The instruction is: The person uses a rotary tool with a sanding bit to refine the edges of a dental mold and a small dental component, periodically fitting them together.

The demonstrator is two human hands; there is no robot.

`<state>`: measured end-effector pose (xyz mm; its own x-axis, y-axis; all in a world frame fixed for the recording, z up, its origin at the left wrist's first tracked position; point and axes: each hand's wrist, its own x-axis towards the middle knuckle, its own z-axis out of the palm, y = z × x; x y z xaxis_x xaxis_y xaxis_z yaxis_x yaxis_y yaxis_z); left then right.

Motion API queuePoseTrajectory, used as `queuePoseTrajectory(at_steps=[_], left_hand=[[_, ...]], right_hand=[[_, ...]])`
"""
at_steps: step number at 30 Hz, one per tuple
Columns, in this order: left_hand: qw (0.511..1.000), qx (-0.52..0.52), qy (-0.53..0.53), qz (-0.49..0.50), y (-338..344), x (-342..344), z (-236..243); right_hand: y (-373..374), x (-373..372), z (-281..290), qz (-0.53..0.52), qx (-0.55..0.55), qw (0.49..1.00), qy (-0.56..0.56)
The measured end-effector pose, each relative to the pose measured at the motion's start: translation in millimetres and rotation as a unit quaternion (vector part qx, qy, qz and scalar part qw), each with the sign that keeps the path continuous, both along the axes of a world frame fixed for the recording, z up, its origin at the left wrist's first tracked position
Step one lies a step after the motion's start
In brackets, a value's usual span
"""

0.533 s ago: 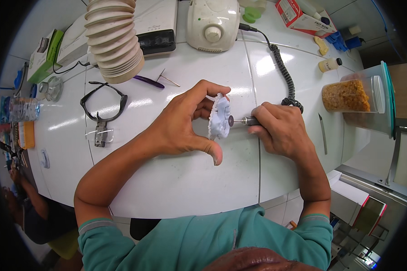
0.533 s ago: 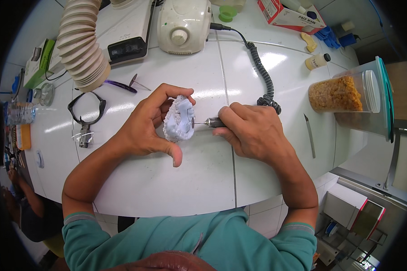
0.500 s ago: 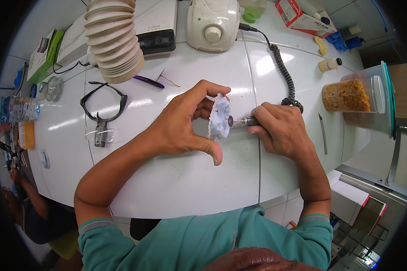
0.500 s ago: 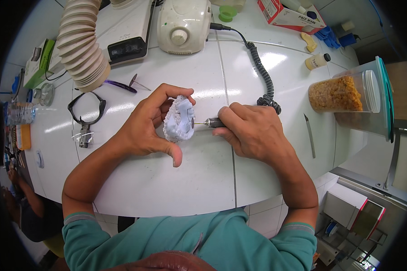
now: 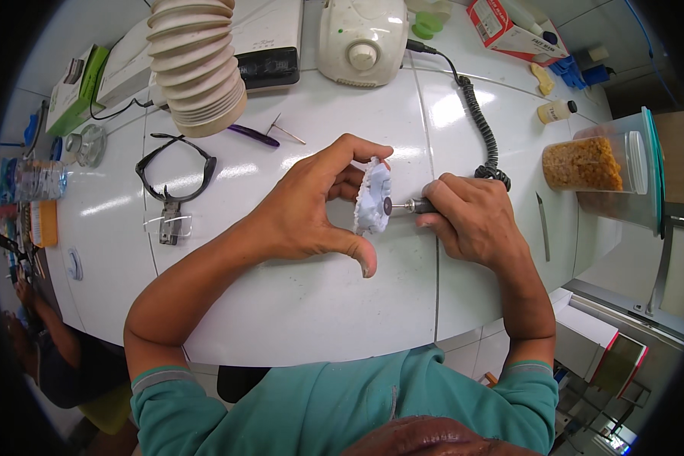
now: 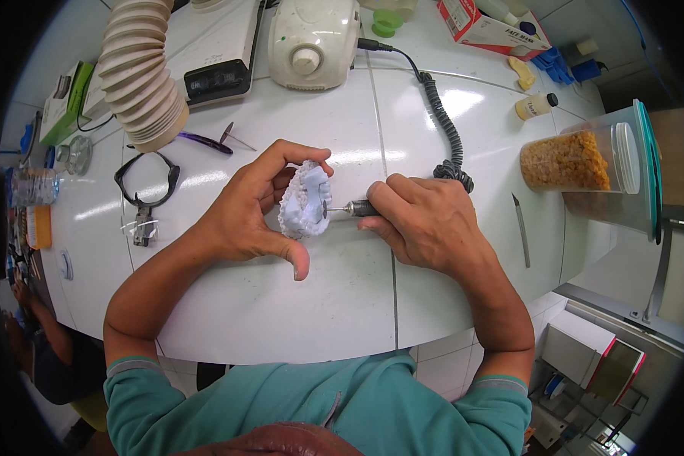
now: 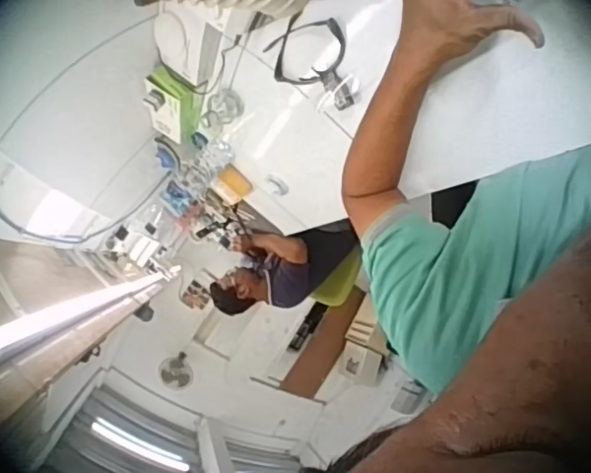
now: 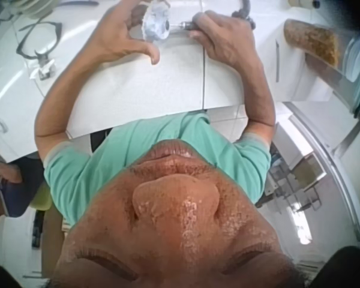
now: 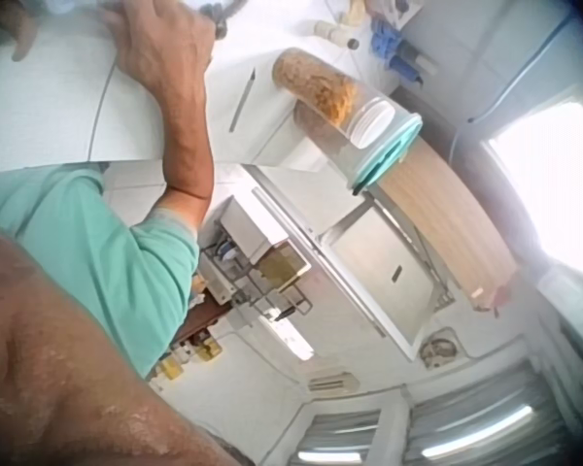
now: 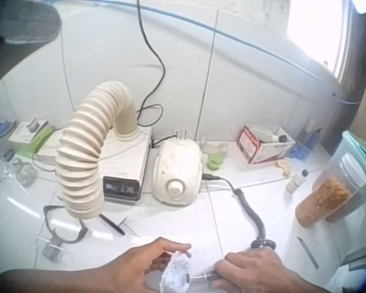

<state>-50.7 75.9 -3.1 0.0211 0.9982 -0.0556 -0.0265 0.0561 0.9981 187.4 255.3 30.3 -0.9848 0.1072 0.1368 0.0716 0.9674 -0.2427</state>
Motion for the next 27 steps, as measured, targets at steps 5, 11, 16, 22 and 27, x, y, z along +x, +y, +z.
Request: queuePoseTrajectory(at_steps=[5,11,16,22,27], left_hand=[[1.000,0.002,0.008,0.000,-0.1,0.1,0.4],[1.000,-0.005,0.010,0.000,0.0,0.3,2.2],[1.000,-0.002,0.013,0.000,0.5,0.1,2.5],[1.000,0.003,0.009,0.001,0.6,0.6,1.0],[1.000,-0.003,0.007,0.002,0.7,0.9,3.6]], right_hand=[[-0.2,-0.7,0.4,0.002,0.000,1.000,-0.002],[0.0,-0.4,0.4,0.001,0.001,1.000,-0.007],[0.4,-0.4,-0.5,0.003,0.004,1.000,-0.007],[0.5,-0.8,-1.2,0.004,0.006,1.000,-0.006],[0.4,-0.5,-1.6,0.004,0.008,1.000,-0.007]])
